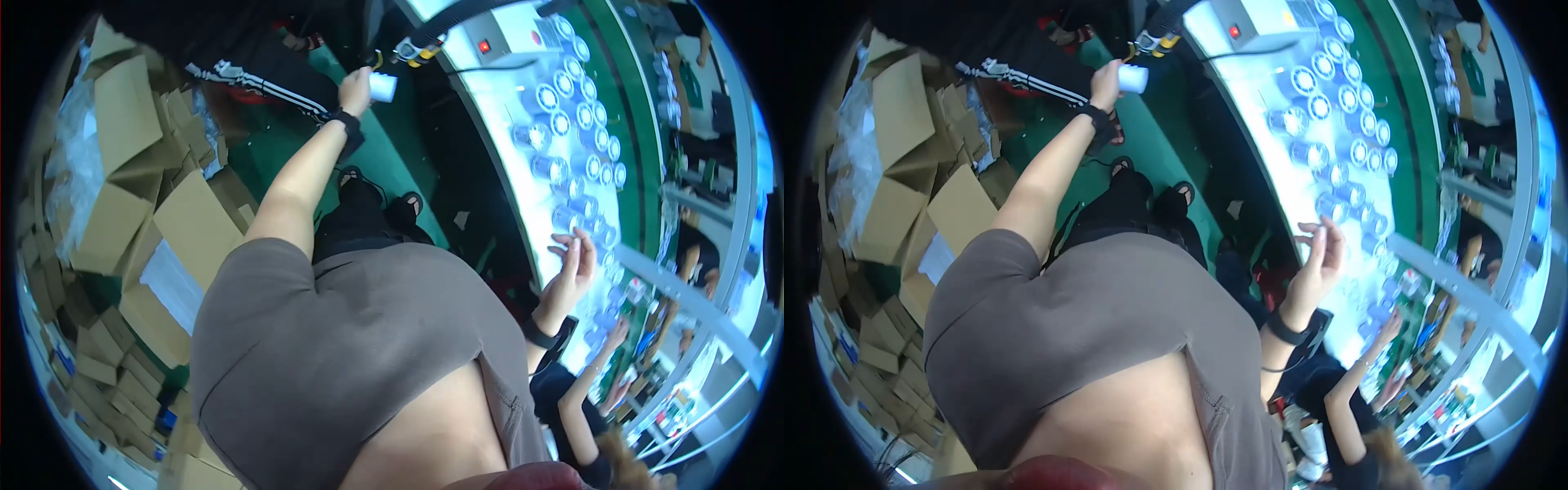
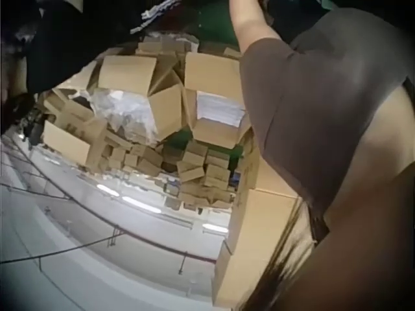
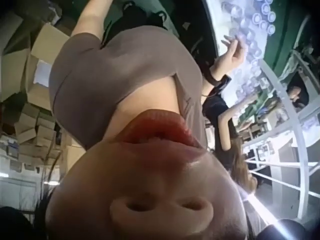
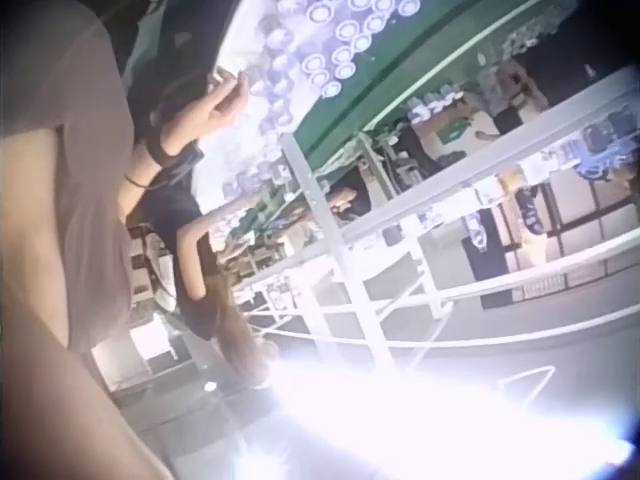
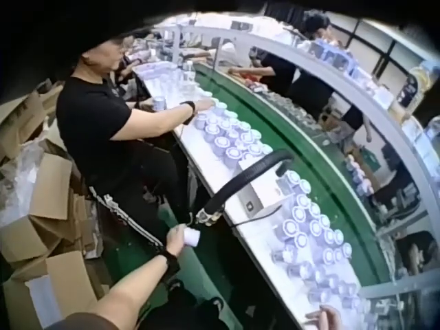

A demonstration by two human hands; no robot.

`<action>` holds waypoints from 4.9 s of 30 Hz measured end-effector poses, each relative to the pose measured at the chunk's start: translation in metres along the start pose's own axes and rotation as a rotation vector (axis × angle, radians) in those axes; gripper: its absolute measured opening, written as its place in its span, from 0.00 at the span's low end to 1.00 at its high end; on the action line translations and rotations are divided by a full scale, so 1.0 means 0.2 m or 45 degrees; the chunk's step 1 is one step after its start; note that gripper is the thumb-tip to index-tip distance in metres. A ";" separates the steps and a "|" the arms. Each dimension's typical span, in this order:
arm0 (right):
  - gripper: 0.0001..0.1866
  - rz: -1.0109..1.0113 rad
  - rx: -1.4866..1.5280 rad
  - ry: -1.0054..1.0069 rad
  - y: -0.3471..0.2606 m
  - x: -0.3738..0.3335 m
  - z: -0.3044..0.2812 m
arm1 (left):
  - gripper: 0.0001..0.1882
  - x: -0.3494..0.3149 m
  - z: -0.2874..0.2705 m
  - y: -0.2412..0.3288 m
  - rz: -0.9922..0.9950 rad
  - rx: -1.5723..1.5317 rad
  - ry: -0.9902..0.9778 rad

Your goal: The person takes a plastic cup and a motor from the table, fits the motor into the cup by hand, and sets the assembled unit back onto the table, repeating the process.

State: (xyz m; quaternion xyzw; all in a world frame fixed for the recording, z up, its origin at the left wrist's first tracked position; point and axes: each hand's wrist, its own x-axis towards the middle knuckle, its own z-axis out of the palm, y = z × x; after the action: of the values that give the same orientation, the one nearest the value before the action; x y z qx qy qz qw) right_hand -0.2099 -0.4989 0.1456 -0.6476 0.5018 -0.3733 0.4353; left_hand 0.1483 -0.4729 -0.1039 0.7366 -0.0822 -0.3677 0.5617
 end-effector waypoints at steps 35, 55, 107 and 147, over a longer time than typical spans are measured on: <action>0.27 1.120 1.782 -1.072 0.62 0.18 0.46 | 0.23 -0.88 -0.31 0.10 -0.397 -1.173 -0.748; 0.23 1.689 1.346 -0.692 0.82 0.51 1.76 | 0.16 -1.06 -0.88 -0.07 -0.291 -1.201 -0.036; 0.28 -0.098 0.044 -1.075 0.12 0.18 0.40 | 0.14 -1.02 0.12 0.40 0.059 -0.610 -0.671; 0.31 -0.406 0.018 -0.977 -0.03 0.04 0.47 | 0.27 -1.13 0.05 0.55 0.674 -0.044 -0.574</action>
State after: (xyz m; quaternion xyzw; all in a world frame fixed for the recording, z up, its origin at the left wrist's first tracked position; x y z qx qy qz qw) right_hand -0.1192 -0.4887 0.1183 -0.8063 0.1939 -0.1709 0.5321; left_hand 0.0114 -0.3983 0.0939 0.5803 -0.3863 -0.3642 0.6176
